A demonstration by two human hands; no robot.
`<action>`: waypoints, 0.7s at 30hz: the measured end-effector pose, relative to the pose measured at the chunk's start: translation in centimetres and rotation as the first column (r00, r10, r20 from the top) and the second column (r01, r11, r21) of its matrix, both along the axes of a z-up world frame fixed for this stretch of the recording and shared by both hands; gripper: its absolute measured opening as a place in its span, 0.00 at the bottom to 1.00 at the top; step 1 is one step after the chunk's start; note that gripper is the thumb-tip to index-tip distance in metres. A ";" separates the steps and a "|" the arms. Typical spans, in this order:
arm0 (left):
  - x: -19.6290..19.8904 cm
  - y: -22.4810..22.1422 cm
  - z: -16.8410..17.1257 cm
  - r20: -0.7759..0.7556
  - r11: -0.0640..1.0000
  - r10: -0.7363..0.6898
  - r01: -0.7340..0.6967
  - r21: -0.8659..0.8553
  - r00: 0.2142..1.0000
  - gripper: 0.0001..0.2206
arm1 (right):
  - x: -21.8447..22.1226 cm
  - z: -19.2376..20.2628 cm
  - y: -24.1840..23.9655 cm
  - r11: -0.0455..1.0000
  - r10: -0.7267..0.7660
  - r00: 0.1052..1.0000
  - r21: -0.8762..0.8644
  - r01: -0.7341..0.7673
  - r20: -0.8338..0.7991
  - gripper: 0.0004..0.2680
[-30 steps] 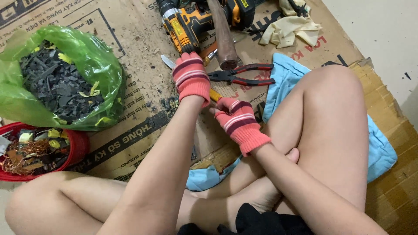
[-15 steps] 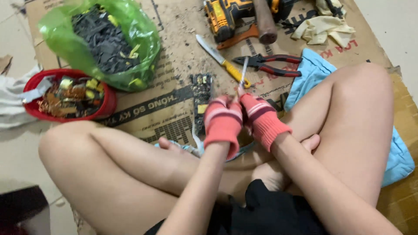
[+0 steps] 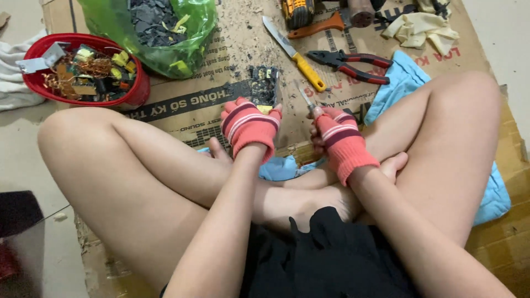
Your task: The person sits on the floor and uses a screwdriver and pliers to disassemble a small electronic component. They remove screws and pry apart parts, placing debris into a nearby red container.
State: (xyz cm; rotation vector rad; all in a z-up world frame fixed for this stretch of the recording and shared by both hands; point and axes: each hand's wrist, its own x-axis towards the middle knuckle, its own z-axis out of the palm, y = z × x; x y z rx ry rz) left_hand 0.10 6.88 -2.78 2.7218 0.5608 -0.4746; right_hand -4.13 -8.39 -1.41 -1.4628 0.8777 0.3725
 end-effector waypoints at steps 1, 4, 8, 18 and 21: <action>0.3 0.0 -0.2 -0.048 1.000 -0.003 0.003 0.002 0.999 0.34 | -0.3 1.1 0.5 1.000 -0.003 1.000 0.023 0.003 0.002 0.12; 0.8 -0.7 -0.5 -0.049 0.999 -0.052 0.051 -0.012 0.997 0.34 | -0.5 1.7 0.1 0.999 0.026 0.999 0.020 -0.027 0.044 0.09; 1.1 -0.2 -0.6 -0.043 0.994 -0.109 0.108 -0.030 0.993 0.34 | -0.6 2.8 -0.1 1.000 0.014 0.997 0.022 -0.015 0.070 0.08; 2.2 1.4 -0.8 -0.028 0.959 -0.279 0.277 -0.059 0.960 0.36 | -1.0 2.5 -0.4 1.000 0.012 0.992 -0.003 -0.011 0.128 0.08; 2.4 1.4 -0.7 -0.026 0.942 -0.330 0.328 -0.068 0.944 0.36 | -0.9 2.2 -1.2 0.985 0.122 0.982 -0.136 -0.102 0.143 0.09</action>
